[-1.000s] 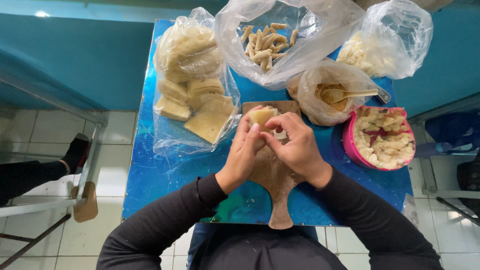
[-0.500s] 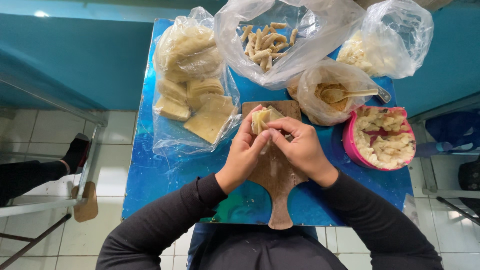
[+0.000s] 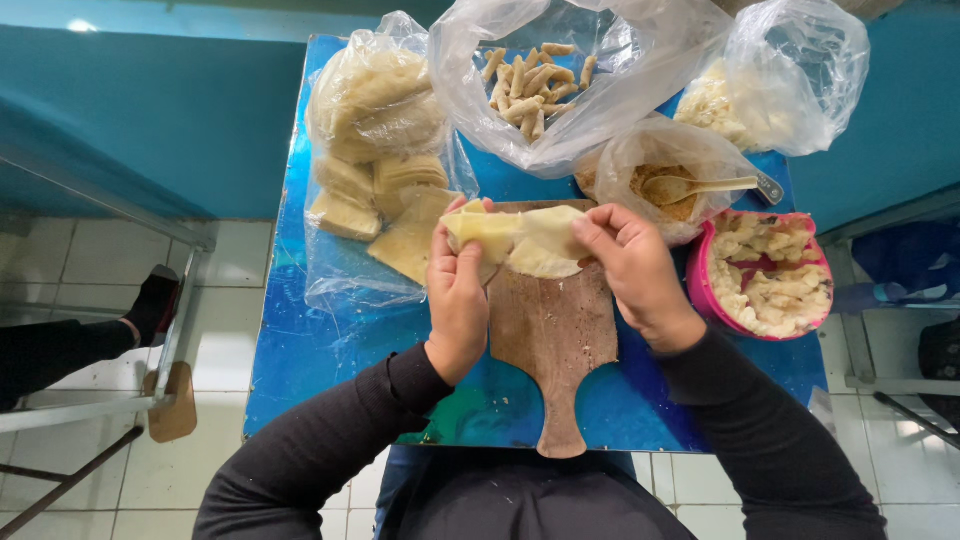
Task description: The person sits at a blue table and wraps thin pastry sheets around a white filling. They place filling on a sheet on a wooden board, use a spoon to scoop brown powder from a plastic bag, fold and roll the sheet closed, and set the finished roll aside with other completed rolls.
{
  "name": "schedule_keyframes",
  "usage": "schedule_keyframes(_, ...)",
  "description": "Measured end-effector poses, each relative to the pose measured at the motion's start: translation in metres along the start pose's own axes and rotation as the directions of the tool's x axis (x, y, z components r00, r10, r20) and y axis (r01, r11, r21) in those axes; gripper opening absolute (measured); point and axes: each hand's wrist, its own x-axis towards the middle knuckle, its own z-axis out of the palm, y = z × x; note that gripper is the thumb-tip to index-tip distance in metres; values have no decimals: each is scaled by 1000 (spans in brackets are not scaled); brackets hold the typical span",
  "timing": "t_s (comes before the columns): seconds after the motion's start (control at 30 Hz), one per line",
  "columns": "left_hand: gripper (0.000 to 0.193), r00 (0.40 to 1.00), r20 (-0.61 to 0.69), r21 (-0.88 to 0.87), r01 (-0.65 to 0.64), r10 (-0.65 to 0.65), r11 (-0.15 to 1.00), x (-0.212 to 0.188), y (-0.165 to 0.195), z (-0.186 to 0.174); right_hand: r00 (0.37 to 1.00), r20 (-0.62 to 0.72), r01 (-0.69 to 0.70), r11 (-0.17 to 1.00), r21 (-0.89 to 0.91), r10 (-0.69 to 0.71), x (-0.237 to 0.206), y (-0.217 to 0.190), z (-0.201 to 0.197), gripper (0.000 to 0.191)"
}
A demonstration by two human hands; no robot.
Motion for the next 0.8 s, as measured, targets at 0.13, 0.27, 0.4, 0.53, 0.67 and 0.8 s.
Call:
schedule_keyframes(0.13,48,995,-70,-5,-77,77,997,2,6,0,982,2,173,890,-421,-190,-12,0,16,12)
schedule_keyframes(0.27,51,989,-118,-42,-94,89,995,6,13,2,974,182,206,865,-457,-135,-23,-8,23,13)
schedule_keyframes(0.4,47,983,-179,2,-38,38,999,5,19,3,979,193,81,755,-650,61,-16,-12,25,15)
schedule_keyframes(0.53,46,977,-208,30,-30,36,999,7,21,4,997,72,66,641,-764,-17,-11,-12,24,19)
schedule_keyframes(0.67,48,980,-196,20,-42,45,999,7,20,3,989,140,134,721,-680,-52,-14,-12,23,21)
schedule_keyframes(0.8,48,984,-173,20,-29,32,999,5,18,2,992,92,129,618,-776,-92,-13,-13,24,21)
